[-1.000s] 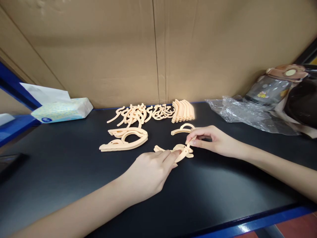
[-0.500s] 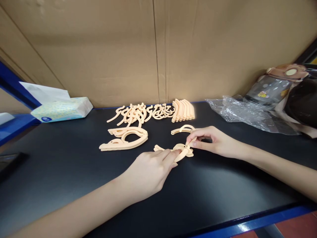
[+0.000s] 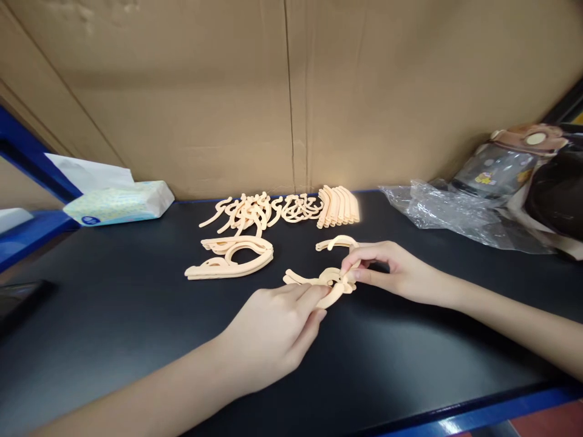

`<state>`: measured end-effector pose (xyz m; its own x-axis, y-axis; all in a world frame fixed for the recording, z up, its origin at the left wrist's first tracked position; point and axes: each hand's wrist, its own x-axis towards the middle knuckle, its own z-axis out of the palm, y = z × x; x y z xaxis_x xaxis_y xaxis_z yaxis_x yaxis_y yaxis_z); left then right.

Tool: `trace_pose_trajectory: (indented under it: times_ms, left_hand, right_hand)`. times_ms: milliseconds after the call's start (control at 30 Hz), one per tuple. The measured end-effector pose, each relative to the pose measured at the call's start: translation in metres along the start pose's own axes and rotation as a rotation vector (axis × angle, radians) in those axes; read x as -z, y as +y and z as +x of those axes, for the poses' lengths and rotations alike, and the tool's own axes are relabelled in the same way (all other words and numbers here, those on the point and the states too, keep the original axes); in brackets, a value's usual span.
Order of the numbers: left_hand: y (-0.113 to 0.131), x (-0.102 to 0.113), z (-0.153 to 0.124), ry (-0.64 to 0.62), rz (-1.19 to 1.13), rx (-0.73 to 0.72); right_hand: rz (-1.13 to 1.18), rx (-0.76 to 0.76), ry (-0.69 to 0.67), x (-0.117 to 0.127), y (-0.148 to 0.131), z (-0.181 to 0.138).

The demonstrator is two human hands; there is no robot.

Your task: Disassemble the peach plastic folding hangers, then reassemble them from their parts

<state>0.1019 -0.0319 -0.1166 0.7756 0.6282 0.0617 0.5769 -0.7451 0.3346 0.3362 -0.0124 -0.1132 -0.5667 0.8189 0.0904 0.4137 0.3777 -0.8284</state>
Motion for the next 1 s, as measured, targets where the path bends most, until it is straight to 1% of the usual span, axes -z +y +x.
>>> trace_pose_trajectory:
  times_ms: [100, 200, 267, 333, 400, 500, 600, 667, 767, 833, 900, 1000]
  left_hand:
    - [0.007, 0.005, -0.001, -0.051, -0.181, 0.197]
    - [0.009, 0.008, 0.002, -0.118, -0.425, 0.306]
    - [0.007, 0.008, 0.005, -0.134, -0.617, 0.323]
    - [0.004, 0.008, 0.007, -0.137, -0.758, 0.321]
    - [0.001, 0.008, 0.009, -0.136, -0.84, 0.316]
    - [0.0, 0.009, 0.009, -0.132, -0.943, 0.336]
    - [0.001, 0.01, 0.01, -0.084, -1.039, 0.363]
    - [0.001, 0.012, 0.011, -0.039, -1.091, 0.372]
    - [-0.001, 0.014, 0.012, 0.052, -1.151, 0.372]
    - [-0.004, 0.016, 0.013, 0.133, -1.19, 0.38]
    - [-0.007, 0.018, 0.015, 0.201, -1.225, 0.404]
    - [-0.012, 0.018, 0.015, 0.248, -1.257, 0.457]
  right_hand:
    - [-0.022, 0.066, -0.005, -0.007, -0.005, -0.002]
    - [-0.027, 0.117, -0.005, -0.012, -0.011, -0.003]
    - [-0.042, 0.128, -0.006, -0.014, -0.013, -0.004]
    - [-0.071, 0.127, -0.007, -0.015, -0.014, -0.004]
    - [-0.106, 0.124, 0.015, -0.015, -0.012, -0.006]
    - [-0.166, 0.146, 0.083, -0.012, -0.006, -0.008]
    - [-0.308, 0.197, 0.179, -0.006, 0.002, -0.008]
    - [-0.427, 0.222, 0.266, 0.0, 0.008, -0.006]
    - [-0.525, 0.212, 0.387, 0.009, 0.015, -0.002]
    - [-0.606, 0.195, 0.406, 0.013, 0.019, 0.0]
    - [-0.722, 0.168, 0.384, 0.015, 0.022, 0.001]
    - [-0.828, 0.097, 0.347, 0.015, 0.024, 0.001]
